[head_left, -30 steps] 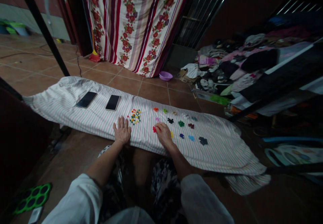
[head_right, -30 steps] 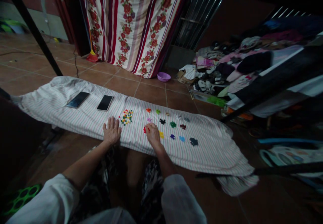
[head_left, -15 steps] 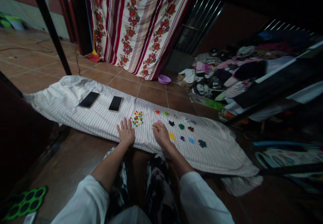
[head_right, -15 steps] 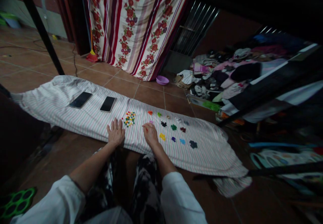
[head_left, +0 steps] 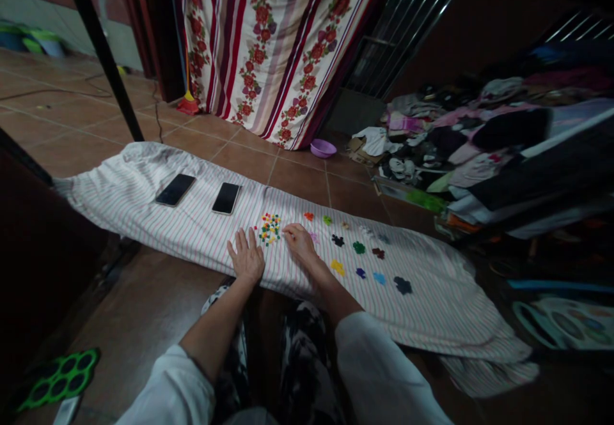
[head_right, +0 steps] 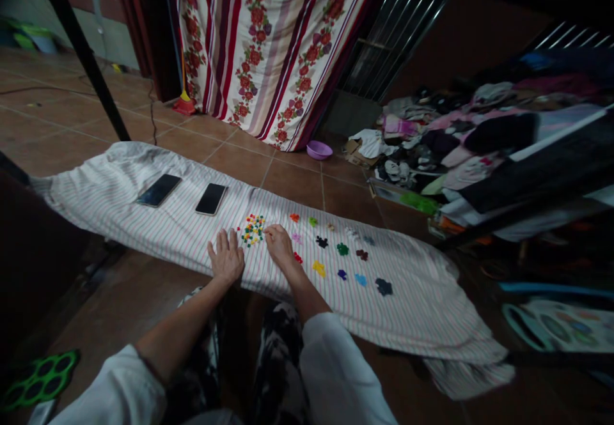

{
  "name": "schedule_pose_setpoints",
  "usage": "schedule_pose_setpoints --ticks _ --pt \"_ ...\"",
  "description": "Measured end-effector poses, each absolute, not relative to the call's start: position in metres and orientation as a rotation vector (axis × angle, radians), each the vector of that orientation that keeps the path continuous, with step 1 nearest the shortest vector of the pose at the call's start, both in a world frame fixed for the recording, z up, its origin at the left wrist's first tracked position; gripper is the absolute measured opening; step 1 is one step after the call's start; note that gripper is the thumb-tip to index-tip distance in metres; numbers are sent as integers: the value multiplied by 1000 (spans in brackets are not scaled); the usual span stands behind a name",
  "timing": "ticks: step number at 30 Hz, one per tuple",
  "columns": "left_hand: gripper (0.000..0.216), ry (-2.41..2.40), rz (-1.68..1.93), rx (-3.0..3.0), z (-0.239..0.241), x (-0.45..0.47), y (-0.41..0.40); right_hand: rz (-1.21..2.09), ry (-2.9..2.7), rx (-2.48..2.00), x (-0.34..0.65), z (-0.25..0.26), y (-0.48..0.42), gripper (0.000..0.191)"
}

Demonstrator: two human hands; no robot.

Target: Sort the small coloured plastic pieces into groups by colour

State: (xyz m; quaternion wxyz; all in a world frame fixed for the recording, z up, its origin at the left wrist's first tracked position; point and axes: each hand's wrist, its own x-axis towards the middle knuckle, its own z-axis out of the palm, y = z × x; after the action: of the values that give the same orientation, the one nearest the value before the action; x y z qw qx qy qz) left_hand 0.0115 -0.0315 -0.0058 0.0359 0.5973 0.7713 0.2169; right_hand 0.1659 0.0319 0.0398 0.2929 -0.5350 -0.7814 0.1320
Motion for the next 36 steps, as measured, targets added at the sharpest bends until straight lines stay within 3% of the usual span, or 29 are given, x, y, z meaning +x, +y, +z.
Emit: schedule_pose_setpoints --ticks 22,36 --pt "61 2460 588 1849 -9 15 -28 391 -2226 -1502 141 19 96 28" --pt "61 2472 580 1863 -12 16 -27 335 -2329 -1775 104 33 106 25"
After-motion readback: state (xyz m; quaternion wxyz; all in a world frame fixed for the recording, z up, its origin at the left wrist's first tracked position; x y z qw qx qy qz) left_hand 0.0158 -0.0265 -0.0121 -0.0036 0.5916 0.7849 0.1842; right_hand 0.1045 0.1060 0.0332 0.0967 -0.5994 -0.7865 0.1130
